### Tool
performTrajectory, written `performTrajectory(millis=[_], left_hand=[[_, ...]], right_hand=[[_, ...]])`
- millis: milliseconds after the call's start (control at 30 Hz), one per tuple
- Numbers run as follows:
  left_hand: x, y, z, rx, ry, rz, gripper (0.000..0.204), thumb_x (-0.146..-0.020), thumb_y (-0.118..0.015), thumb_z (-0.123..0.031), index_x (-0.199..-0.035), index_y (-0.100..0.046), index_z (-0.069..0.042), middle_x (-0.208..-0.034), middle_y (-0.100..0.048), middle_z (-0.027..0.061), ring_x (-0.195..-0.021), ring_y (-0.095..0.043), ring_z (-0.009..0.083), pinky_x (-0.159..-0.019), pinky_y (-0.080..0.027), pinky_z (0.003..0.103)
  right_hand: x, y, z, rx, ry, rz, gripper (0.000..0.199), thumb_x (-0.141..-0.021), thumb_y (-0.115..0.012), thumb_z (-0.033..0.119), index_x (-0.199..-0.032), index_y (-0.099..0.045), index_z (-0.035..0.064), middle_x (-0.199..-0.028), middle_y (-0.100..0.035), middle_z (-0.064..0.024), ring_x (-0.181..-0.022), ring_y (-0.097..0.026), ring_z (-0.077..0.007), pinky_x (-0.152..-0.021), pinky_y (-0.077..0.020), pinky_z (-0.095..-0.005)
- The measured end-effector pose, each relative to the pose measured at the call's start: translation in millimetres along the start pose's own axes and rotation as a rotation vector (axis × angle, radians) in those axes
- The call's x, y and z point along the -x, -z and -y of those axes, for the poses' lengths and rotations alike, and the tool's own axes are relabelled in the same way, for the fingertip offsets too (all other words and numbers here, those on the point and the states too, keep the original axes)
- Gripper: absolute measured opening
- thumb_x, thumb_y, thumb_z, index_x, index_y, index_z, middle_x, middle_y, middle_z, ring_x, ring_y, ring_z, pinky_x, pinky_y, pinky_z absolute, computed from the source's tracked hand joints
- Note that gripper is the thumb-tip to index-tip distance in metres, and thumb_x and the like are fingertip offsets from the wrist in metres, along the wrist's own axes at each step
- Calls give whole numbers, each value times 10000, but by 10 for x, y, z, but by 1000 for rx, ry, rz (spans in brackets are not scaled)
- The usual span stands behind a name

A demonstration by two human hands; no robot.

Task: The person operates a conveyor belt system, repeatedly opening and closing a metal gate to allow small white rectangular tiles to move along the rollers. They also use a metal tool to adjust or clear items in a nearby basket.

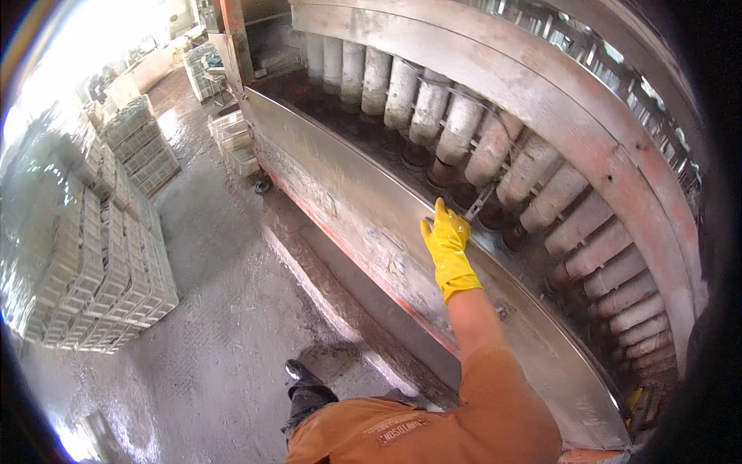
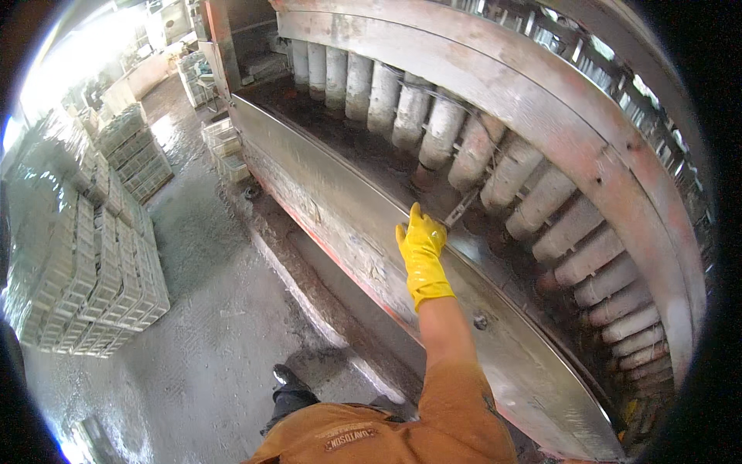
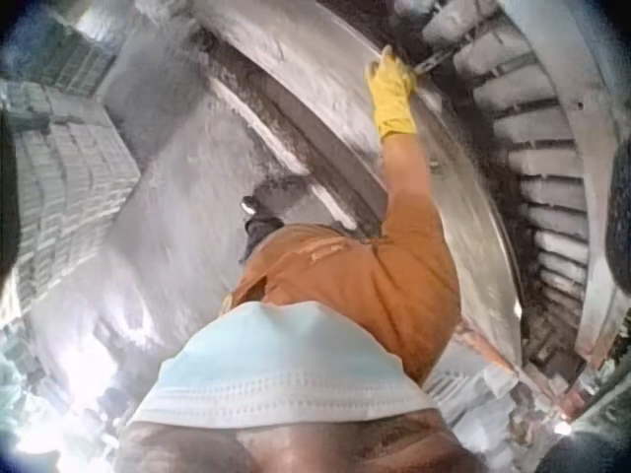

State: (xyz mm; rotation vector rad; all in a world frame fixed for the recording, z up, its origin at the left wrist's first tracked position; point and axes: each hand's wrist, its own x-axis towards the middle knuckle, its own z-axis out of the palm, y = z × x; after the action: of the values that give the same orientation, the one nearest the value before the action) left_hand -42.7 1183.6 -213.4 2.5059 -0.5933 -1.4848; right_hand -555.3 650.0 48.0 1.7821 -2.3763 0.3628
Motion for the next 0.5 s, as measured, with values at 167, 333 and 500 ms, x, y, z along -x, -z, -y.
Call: performTrajectory(millis=[167, 333, 500], left_hand=[[-971, 1003, -751, -53, -20, -16, 750, -781, -814, -459, -1305, -648, 52, -1275, -675, 280, -1216, -642, 411, -1020, -517, 488], [-2529, 2468, -1384, -234, -72, -185, 735, -782, -810, -447, -1300, -652, 48, -1268, -678, 281, -1208, -644, 418, -1017, -517, 490], [-3411, 2889, -3642, -62, -534, -179, 671, -845, -789, -399, -1304, -636, 66, -1228, -693, 270, -1114, -693, 353, -959, -551, 429]], right_hand=[[-779, -195, 450, -37, -153, 216, 724, -801, -713, 673, -1193, -675, 65, -1151, -726, -217, -1111, -675, -410, -928, -528, -513], [-1106, -364, 652, -41, -66, 366, 714, -765, -751, 675, -1079, -733, 34, -1118, -730, -224, -1088, -674, -419, -931, -522, -502], [-1083, -385, 750, -64, -90, 291, 621, -782, -781, 600, -1033, -742, 33, -1037, -738, -227, -1038, -674, -434, -902, -524, -494]])
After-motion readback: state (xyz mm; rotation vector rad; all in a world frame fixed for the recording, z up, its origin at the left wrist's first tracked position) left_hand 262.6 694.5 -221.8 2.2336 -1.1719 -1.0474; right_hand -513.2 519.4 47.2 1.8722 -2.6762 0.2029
